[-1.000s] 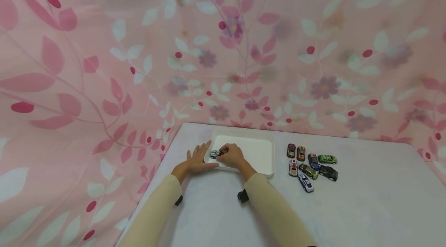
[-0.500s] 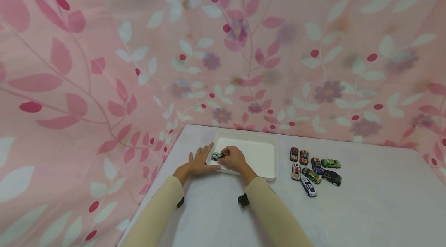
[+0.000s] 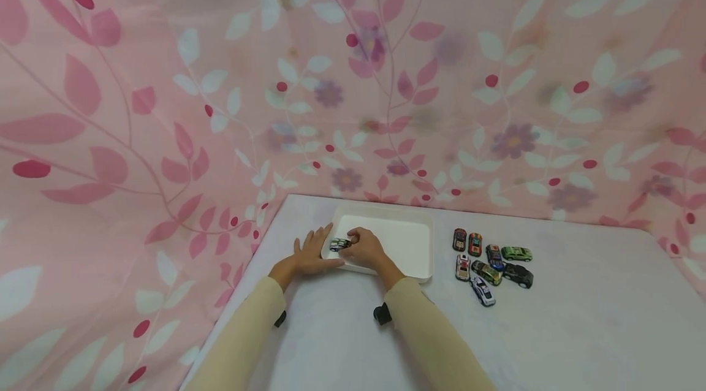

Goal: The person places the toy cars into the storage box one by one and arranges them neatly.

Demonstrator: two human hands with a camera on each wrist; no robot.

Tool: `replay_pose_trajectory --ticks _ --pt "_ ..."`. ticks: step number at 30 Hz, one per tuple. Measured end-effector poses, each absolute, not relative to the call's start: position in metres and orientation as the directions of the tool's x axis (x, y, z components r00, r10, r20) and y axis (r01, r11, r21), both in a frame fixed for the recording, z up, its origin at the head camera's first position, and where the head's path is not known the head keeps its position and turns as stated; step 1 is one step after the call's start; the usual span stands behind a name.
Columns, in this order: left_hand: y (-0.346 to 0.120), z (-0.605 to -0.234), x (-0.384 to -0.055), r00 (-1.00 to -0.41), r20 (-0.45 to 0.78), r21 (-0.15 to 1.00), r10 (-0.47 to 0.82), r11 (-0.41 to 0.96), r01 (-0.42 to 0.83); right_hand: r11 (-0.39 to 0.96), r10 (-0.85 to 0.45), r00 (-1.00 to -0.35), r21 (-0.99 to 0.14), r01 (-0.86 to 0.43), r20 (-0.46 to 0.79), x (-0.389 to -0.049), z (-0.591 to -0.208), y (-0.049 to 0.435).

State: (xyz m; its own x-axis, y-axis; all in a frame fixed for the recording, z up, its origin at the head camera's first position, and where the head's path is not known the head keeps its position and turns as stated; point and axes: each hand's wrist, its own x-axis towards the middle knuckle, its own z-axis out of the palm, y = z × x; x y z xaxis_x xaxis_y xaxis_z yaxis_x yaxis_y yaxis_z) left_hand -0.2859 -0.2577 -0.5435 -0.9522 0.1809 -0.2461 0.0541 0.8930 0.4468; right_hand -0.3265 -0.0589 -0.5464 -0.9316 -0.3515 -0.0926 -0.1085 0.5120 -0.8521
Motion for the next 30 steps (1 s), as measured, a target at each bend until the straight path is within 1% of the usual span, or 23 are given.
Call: replay_pose_trajectory --ticks 5,8,11,15,18,20,22,25,30 --pt "-0.254 -0.544 -0.29 -0.948 -0.251 0.45 0.194 0.891 0.063 0.488 -0.344 -0.934 -0.868 -0.09 -0.097 -0.326 -0.542 -0.05" --pt "-0.254 -0.543 -0.29 -0.948 -0.251 0.454 0.194 0.889 0.061 0.484 -0.359 -0.93 -0.868 -0.112 -0.081 -0.325 -0.538 -0.044" --pt "-0.256 -0.543 -0.289 -0.949 -0.247 0.457 0.194 0.887 0.062 0.497 -0.378 -0.925 -0.851 -0.172 -0.034 -0.324 -0.533 -0.037" --pt "-0.259 -0.54 -0.288 -0.948 -0.263 0.446 0.177 0.894 0.043 0.521 -0.423 -0.903 -0.795 -0.309 0.074 -0.321 -0.525 -0.027" --pt "-0.261 -0.539 -0.286 -0.951 -0.263 0.446 0.162 0.895 0.03 0.592 -0.448 -0.882 -0.689 -0.417 0.149 -0.32 -0.521 -0.022" --pt "-0.261 -0.539 -0.286 -0.954 -0.247 0.458 0.167 0.888 0.037 0.655 -0.445 -0.877 -0.601 -0.458 0.184 -0.321 -0.52 -0.018" --pt "-0.262 -0.541 -0.287 -0.955 -0.241 0.457 0.171 0.888 0.044 0.717 -0.443 -0.876 -0.512 -0.473 0.19 -0.323 -0.52 -0.013" --pt "-0.262 -0.543 -0.287 -0.957 -0.237 0.458 0.168 0.888 0.043 0.767 -0.45 -0.873 -0.419 -0.486 0.189 -0.324 -0.521 -0.005" --pt "-0.261 -0.544 -0.286 -0.955 -0.246 0.457 0.167 0.889 0.038 0.819 -0.451 -0.876 -0.31 -0.483 0.172 -0.323 -0.524 0.011"
